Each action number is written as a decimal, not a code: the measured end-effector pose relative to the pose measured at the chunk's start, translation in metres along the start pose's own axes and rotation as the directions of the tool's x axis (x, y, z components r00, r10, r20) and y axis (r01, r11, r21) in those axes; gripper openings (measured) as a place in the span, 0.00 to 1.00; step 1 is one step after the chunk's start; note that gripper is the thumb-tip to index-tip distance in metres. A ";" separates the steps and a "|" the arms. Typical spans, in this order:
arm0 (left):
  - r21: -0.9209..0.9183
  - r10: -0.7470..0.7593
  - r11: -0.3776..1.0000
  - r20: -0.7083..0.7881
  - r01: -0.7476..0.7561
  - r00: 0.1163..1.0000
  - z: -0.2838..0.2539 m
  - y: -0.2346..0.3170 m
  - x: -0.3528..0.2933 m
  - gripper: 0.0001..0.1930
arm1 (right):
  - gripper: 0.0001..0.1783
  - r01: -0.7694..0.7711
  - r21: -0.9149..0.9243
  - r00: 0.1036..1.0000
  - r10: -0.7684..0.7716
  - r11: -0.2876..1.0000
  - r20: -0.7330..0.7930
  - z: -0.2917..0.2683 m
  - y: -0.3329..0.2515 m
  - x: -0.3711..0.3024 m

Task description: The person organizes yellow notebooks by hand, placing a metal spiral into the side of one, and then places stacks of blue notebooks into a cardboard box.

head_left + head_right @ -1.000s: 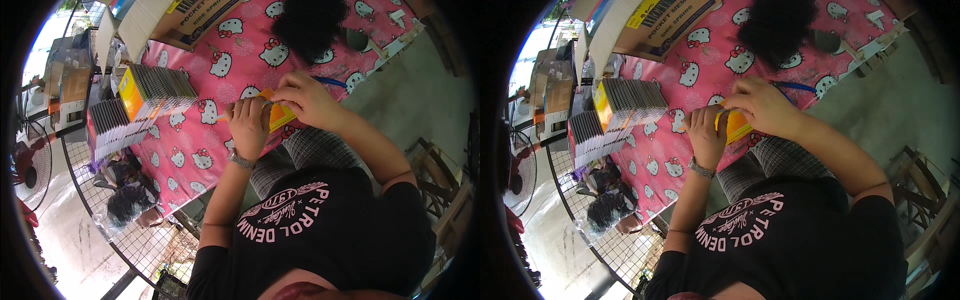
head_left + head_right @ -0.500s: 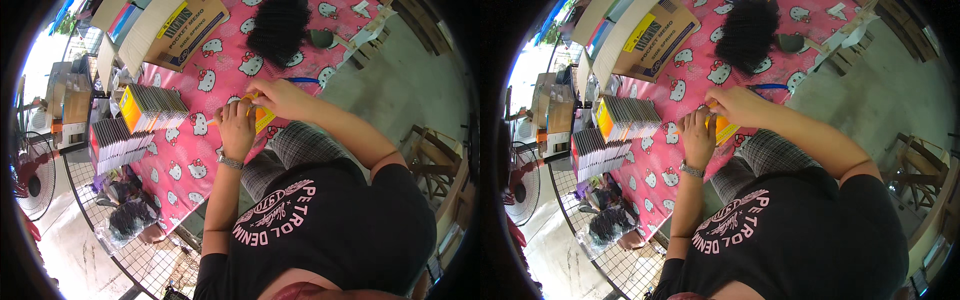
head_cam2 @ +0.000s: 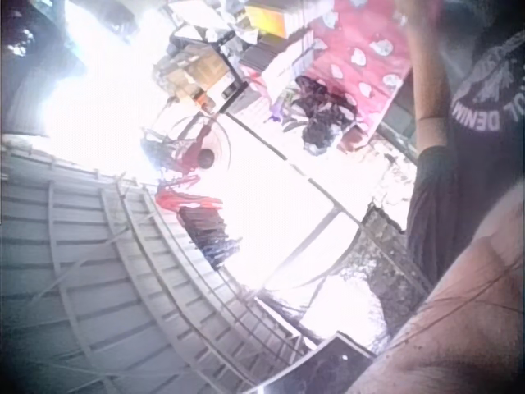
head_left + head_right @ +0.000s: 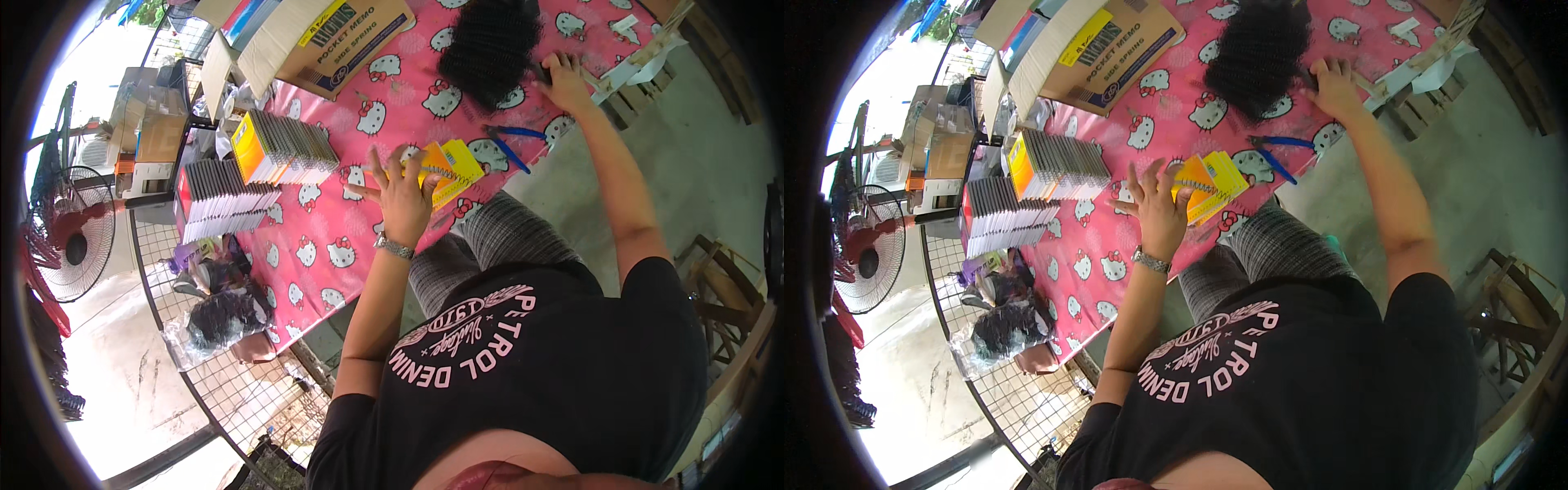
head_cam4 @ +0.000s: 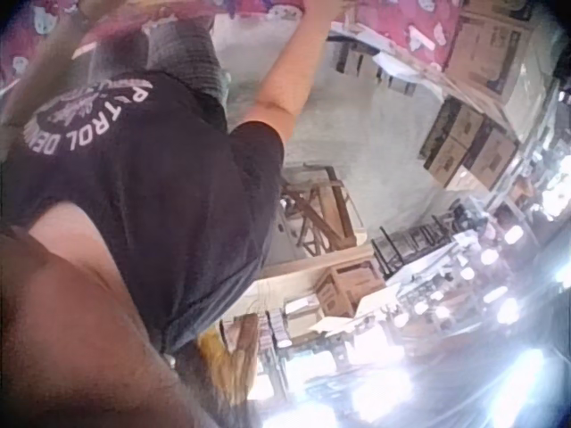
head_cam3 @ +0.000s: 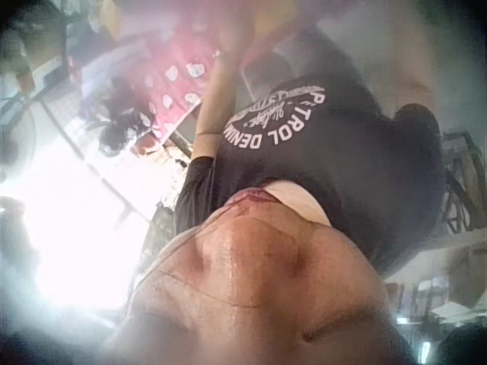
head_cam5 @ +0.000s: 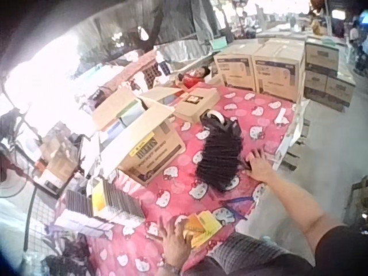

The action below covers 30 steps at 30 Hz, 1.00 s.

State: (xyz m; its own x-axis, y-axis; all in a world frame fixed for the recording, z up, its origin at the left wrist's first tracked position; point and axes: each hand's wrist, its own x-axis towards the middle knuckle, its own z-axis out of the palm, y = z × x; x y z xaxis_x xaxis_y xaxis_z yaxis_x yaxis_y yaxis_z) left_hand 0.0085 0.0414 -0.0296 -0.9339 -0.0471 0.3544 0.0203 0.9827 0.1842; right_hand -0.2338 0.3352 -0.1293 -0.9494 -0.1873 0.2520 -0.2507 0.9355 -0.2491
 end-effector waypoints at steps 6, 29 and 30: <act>-0.112 -0.026 0.993 -0.031 0.022 0.999 0.011 -0.026 -0.015 0.17 | 0.21 0.113 0.760 0.952 -0.290 0.640 0.103 -0.100 -0.118 -0.022; -0.217 -0.035 0.976 -0.062 0.021 0.997 0.012 -0.020 0.006 0.26 | 0.22 0.169 0.817 0.476 -0.772 0.550 0.421 -0.066 -0.188 -0.022; -0.226 -0.027 0.974 -0.068 0.011 0.997 0.009 -0.020 0.009 0.25 | 0.22 -0.110 0.930 0.418 -0.833 0.351 0.364 -0.063 -0.184 -0.023</act>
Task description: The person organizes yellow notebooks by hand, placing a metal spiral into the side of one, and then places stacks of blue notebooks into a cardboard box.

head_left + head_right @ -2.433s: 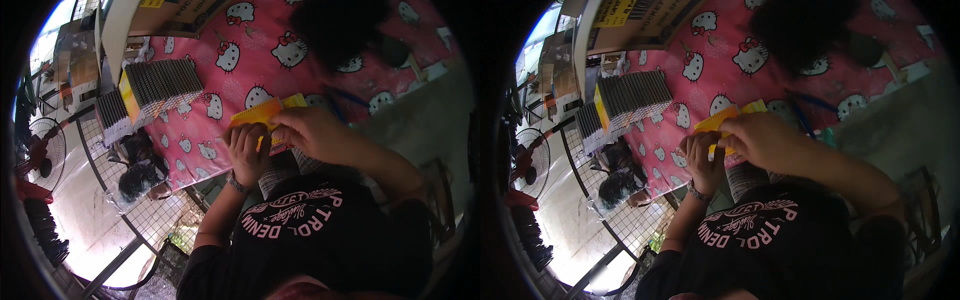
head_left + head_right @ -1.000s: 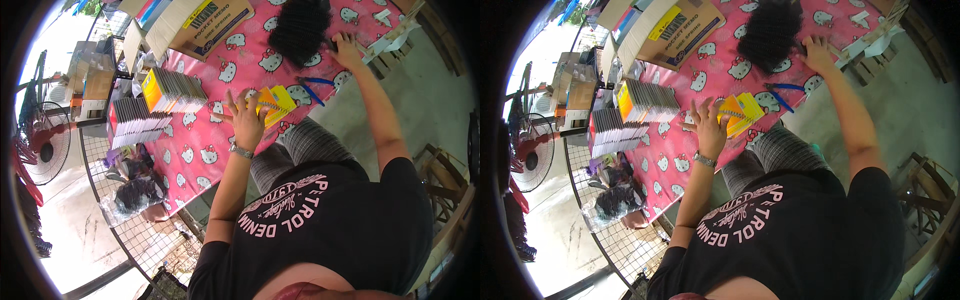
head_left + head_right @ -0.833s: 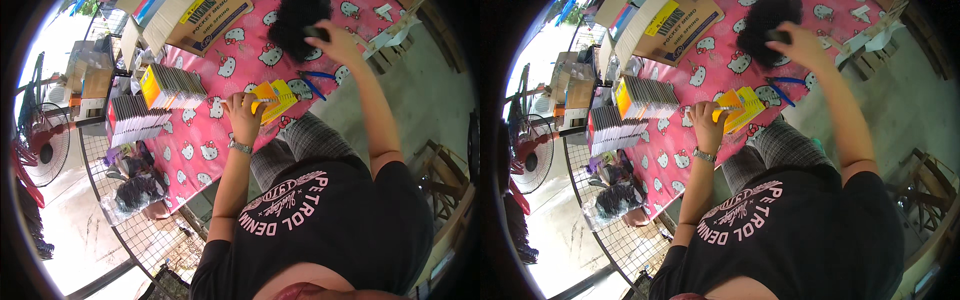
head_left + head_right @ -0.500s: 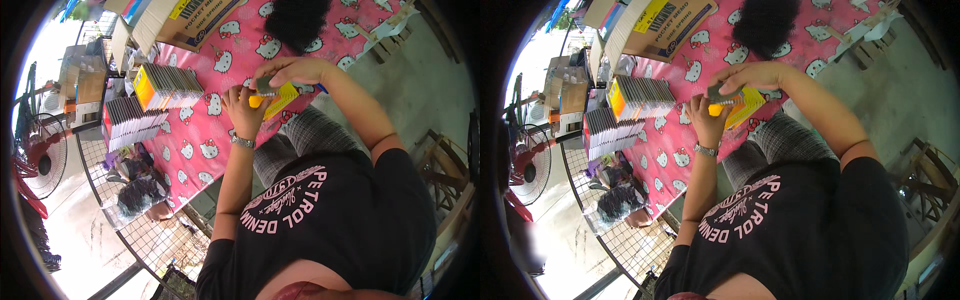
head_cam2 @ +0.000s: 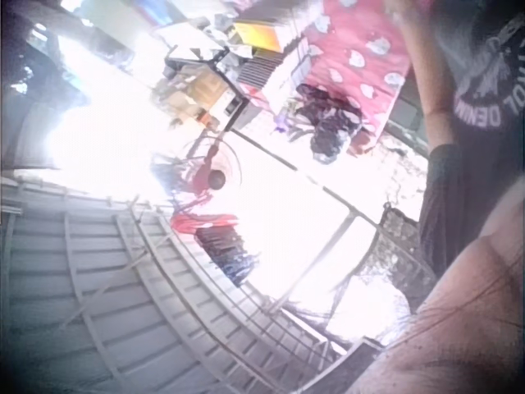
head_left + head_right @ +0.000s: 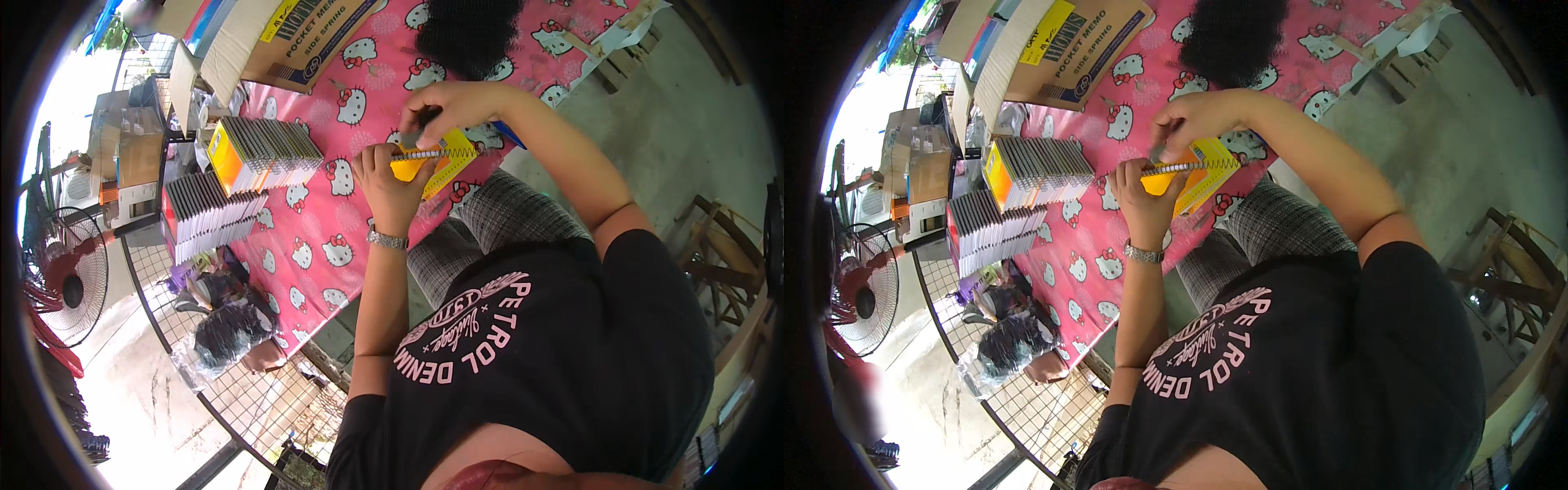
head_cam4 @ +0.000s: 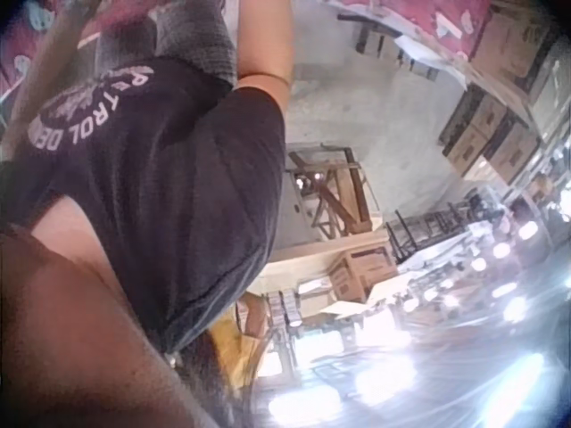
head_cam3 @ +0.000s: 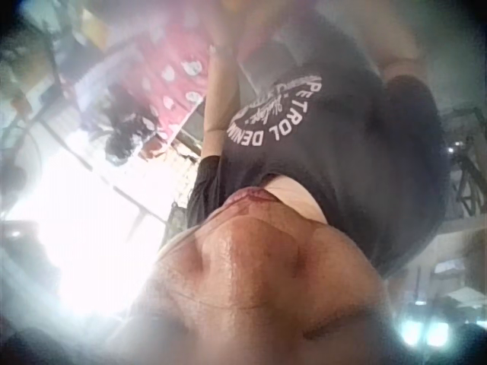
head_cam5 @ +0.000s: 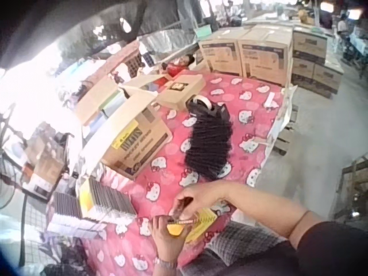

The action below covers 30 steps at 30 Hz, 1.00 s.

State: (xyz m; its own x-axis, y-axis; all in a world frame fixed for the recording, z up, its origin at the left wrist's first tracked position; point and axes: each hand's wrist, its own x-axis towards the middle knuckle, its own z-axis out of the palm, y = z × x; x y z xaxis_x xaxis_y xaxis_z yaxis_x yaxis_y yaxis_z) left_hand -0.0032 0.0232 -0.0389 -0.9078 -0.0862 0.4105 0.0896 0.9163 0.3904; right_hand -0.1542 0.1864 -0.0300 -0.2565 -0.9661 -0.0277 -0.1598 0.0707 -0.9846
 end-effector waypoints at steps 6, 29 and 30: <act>-0.078 -0.004 0.997 0.041 0.007 0.999 -0.016 -0.020 0.006 0.20 | 0.23 -0.063 0.088 0.998 0.064 0.994 -0.006 -0.002 -0.005 0.014; -0.765 -0.515 0.531 0.051 0.365 0.856 -0.010 -0.035 -0.033 0.10 | 0.34 -0.830 -0.472 0.399 -0.276 0.296 -0.874 -0.002 0.080 -0.111; -0.772 -0.522 0.514 0.064 0.374 0.850 -0.010 -0.031 -0.030 0.11 | 0.35 -0.738 -0.548 0.506 -0.215 0.394 -0.835 0.022 0.082 -0.111</act>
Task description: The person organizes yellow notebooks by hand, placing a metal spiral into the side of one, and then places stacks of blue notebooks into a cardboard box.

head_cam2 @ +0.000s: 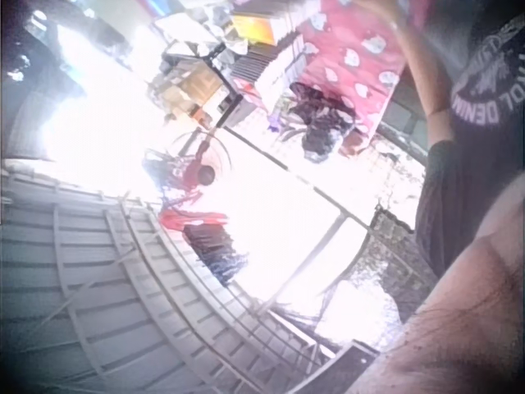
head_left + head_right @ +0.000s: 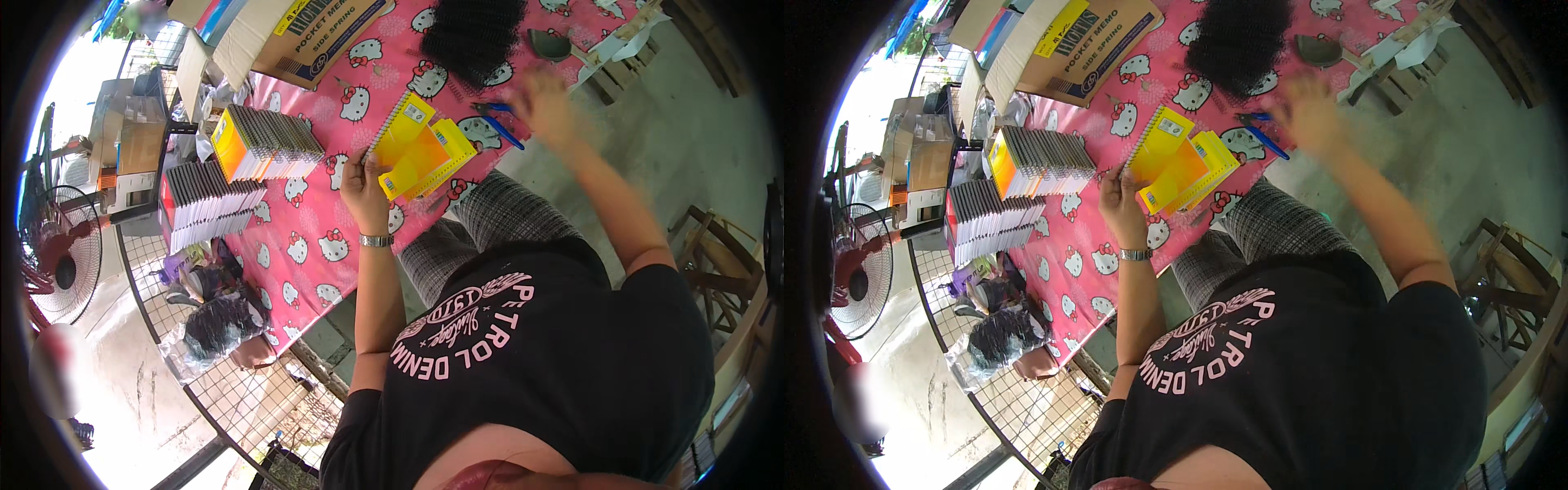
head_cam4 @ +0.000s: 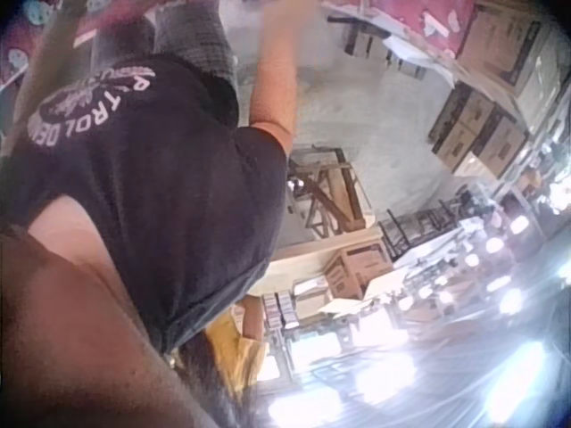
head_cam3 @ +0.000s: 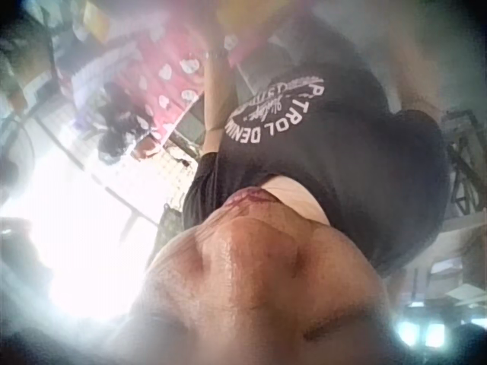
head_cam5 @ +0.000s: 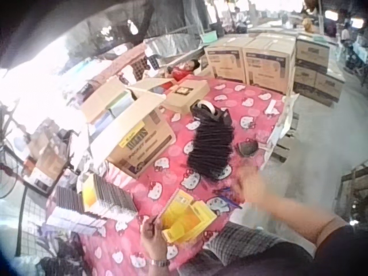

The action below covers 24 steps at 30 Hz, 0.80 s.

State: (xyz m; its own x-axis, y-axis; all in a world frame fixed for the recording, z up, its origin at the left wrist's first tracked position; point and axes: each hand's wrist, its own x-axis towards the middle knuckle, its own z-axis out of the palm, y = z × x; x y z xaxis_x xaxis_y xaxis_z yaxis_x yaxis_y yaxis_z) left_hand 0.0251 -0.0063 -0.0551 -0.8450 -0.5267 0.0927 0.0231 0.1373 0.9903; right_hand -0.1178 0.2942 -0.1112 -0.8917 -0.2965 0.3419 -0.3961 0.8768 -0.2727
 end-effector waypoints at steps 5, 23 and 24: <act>-0.059 -0.035 0.998 -0.007 0.035 0.999 0.004 0.004 0.000 0.14 | 0.35 0.053 0.136 0.989 -0.071 0.989 0.133 0.000 -0.044 -0.037; 0.127 0.090 0.989 -0.102 -0.077 0.991 0.011 -0.019 -0.011 0.12 | 0.30 0.112 0.731 0.923 -0.344 0.673 0.175 -0.057 -0.168 -0.030; 0.157 0.092 0.985 -0.107 -0.074 0.990 0.012 -0.018 -0.012 0.12 | 0.30 -0.001 0.796 0.919 -0.313 0.605 0.239 -0.056 -0.167 -0.031</act>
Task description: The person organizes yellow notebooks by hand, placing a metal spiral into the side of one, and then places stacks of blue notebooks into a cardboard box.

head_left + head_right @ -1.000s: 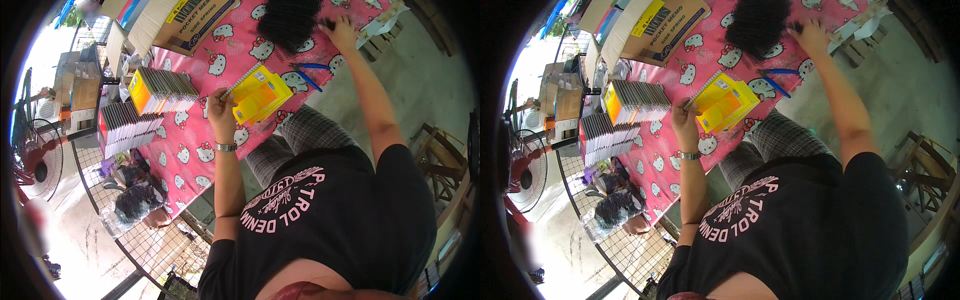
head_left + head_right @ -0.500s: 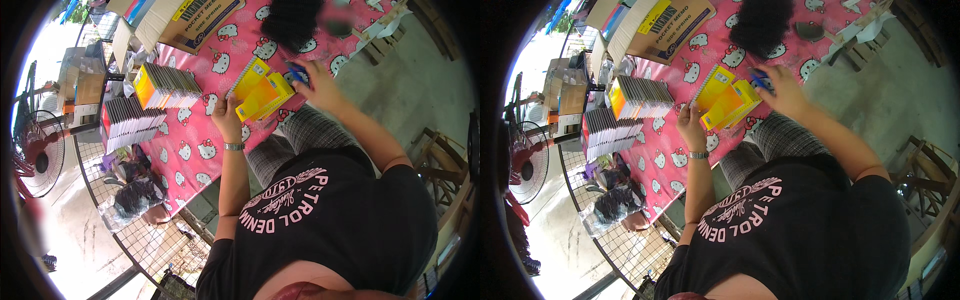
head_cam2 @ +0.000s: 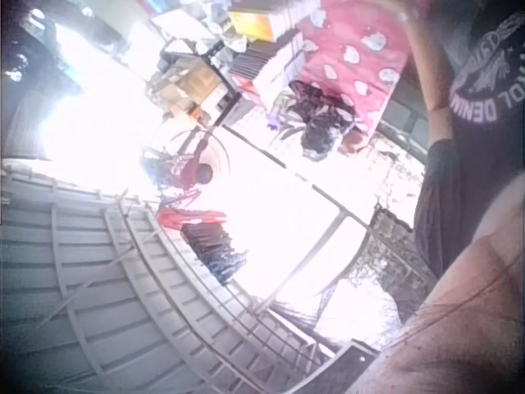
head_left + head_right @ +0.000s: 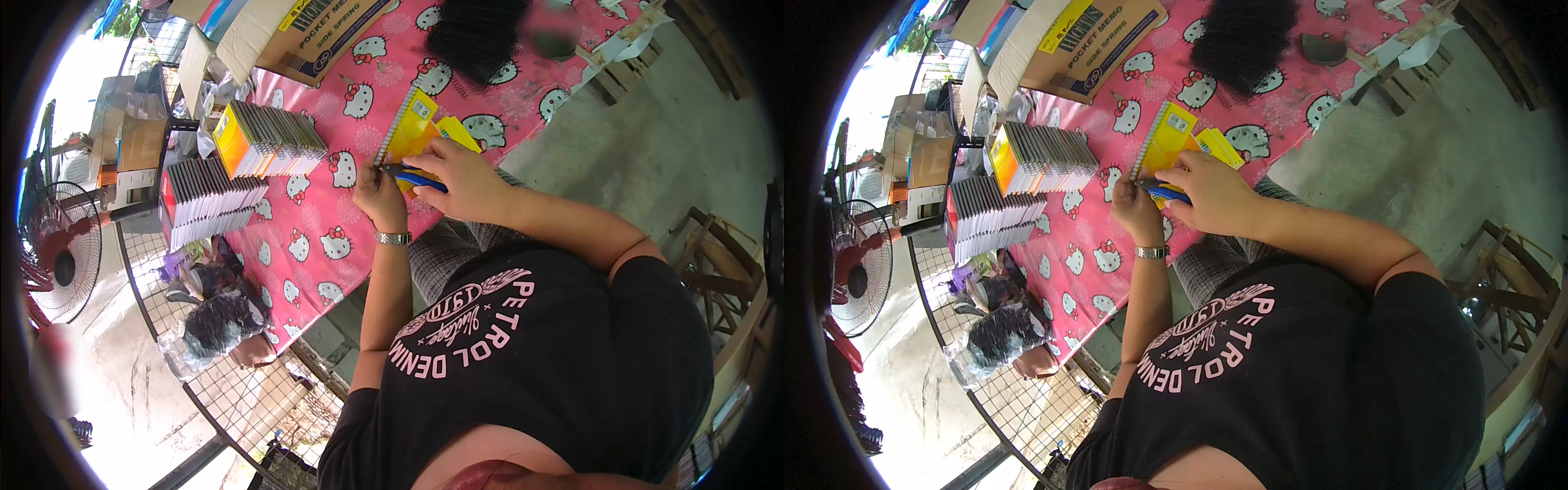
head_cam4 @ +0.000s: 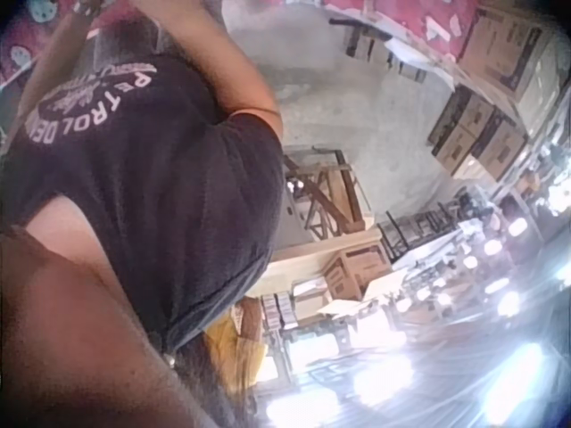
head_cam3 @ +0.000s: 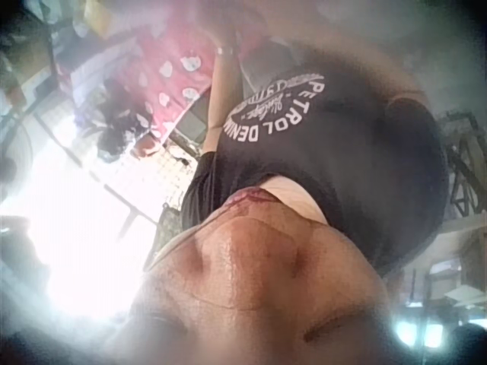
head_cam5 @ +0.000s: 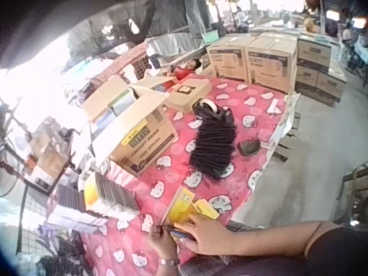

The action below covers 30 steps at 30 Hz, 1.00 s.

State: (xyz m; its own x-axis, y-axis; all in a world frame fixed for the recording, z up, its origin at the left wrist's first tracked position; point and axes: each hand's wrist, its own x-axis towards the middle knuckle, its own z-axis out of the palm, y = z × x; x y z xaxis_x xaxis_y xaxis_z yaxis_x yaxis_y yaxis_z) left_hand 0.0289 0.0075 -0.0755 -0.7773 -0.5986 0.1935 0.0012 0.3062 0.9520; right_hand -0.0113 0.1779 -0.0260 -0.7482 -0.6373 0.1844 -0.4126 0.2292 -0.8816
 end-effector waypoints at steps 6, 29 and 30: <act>-0.168 -0.014 0.986 -0.034 0.008 0.999 0.004 0.006 -0.005 0.08 | 0.30 0.206 -0.388 0.956 -0.269 0.899 -0.114 -0.008 -0.012 -0.003; -0.033 -0.260 0.958 -0.527 0.286 0.809 -0.140 -0.042 -0.047 0.09 | 0.30 -0.215 -0.646 0.955 0.020 0.732 -0.296 -0.071 0.104 -0.013; 0.047 -0.349 0.894 -0.550 0.445 0.759 -0.155 -0.060 -0.058 0.10 | 0.28 -0.190 -0.683 0.956 -0.027 0.705 -0.293 -0.073 0.114 -0.011</act>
State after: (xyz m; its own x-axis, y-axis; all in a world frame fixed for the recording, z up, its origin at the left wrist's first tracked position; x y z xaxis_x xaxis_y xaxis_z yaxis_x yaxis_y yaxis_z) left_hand 0.1716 -0.0908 -0.1069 -0.2440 -0.9682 -0.0545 -0.3745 0.0423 0.9262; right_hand -0.0883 0.2643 -0.0970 -0.8562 -0.3996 0.3274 -0.5041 0.7852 -0.3596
